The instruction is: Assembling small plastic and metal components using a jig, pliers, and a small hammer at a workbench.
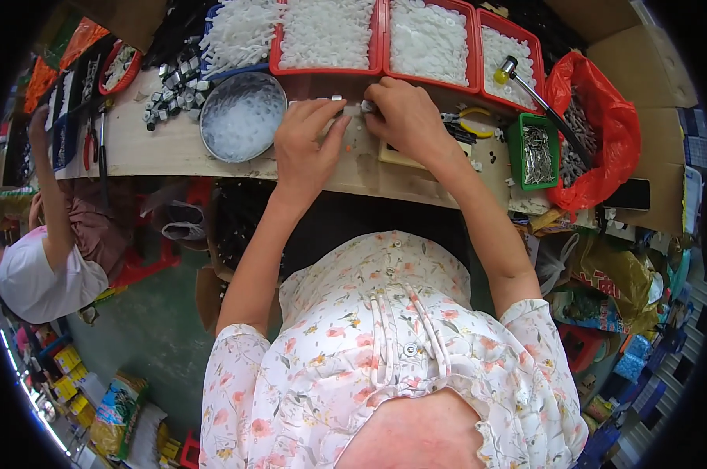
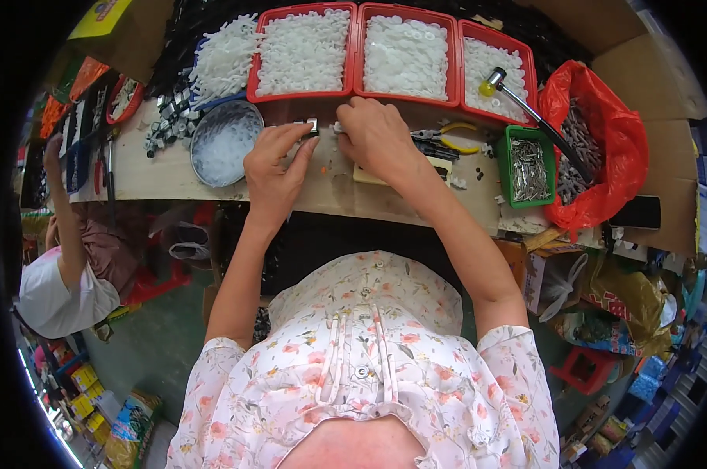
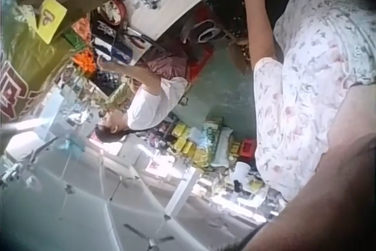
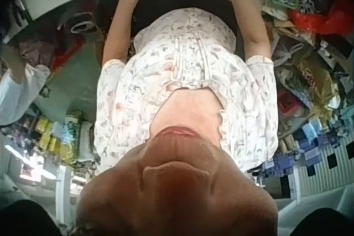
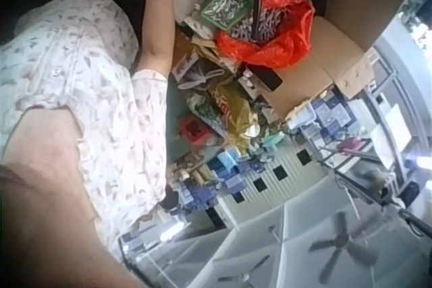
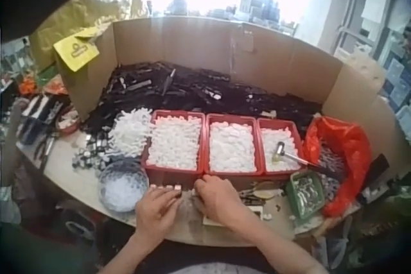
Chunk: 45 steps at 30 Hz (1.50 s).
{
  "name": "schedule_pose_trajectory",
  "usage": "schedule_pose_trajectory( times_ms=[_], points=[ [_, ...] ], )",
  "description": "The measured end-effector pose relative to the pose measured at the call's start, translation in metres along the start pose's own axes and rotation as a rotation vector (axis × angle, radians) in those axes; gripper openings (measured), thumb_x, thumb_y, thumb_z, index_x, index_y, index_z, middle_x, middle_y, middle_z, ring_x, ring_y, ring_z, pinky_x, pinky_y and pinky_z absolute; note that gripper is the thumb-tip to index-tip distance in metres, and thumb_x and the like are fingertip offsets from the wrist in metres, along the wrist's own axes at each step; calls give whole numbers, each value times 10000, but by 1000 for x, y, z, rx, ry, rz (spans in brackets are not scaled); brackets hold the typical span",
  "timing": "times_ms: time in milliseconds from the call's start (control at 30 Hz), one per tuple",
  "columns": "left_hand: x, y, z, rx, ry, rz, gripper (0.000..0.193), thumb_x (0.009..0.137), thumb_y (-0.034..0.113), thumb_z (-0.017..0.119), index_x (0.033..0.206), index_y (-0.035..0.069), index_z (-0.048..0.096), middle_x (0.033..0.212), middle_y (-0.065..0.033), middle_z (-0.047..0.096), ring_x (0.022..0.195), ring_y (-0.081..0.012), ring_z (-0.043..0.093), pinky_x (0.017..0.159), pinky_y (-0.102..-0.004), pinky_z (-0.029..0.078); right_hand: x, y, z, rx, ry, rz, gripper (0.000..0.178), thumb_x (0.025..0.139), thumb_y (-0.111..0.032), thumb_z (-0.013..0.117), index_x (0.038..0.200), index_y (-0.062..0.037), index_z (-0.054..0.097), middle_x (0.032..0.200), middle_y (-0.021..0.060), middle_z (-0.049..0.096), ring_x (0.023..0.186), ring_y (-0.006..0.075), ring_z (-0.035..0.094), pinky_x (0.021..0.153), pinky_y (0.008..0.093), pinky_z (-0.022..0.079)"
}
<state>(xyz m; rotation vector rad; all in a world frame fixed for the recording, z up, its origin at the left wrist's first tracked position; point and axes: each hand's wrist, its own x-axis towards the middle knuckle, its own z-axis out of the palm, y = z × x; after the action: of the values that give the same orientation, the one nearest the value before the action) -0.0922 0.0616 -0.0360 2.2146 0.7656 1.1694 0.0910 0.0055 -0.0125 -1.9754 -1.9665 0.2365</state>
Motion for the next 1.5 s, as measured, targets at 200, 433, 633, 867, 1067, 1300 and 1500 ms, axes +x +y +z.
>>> schedule_pose_trajectory(
  times_ms=[200,433,633,867,1067,1300,1500],
  points=[
    [2,32,-1,-961,-167,-895,207,917,163,728,1074,28,731,885,-43,733,779,-98,650,660,-234,453,-30,-5,-18,796,149,168,271,807,-56,691,1073,-17,659,1025,46,700,976,156,656,858,309,505],
    [3,35,18,-1190,-212,-951,213,921,139,719,1085,5,695,919,-65,738,810,-125,682,662,-232,479,-55,0,-26,541,378,-24,294,772,-59,753,1056,-22,685,1160,106,652,1073,241,638,877,327,506],
    [4,46,21,-828,-241,-788,212,864,143,779,1002,-12,736,863,-59,731,731,-94,649,681,-224,481,-68,8,-28,236,383,-95,312,744,-94,785,1039,-38,701,1161,137,619,1086,319,603,900,401,497],
    [-10,39,19,-127,-161,-128,224,830,59,756,1043,4,716,994,-104,711,859,-225,679,748,-323,531,-78,14,-12,230,299,-16,284,719,-88,793,989,-35,720,1146,135,628,1049,319,602,884,403,492],
    [-18,33,29,-14,-236,211,264,803,-15,703,1066,-2,688,1095,-130,670,1010,-316,652,830,-393,536,-77,16,-11,225,253,3,277,711,-82,792,973,-23,722,1109,135,633,1040,321,602,881,399,491],
    [-24,23,37,143,-274,499,330,742,-8,638,1063,-82,643,1137,-179,620,1111,-338,604,907,-417,508,-79,13,-11,266,256,13,258,734,-63,777,981,-18,717,1102,129,637,1056,317,600,900,401,488],
    [-24,19,40,123,-294,504,346,719,-31,640,1062,-77,644,1117,-181,624,1092,-342,612,916,-417,510,-126,35,-44,340,406,134,207,803,-13,731,1008,-10,704,1063,137,650,991,311,645,848,360,512]
  ],
)
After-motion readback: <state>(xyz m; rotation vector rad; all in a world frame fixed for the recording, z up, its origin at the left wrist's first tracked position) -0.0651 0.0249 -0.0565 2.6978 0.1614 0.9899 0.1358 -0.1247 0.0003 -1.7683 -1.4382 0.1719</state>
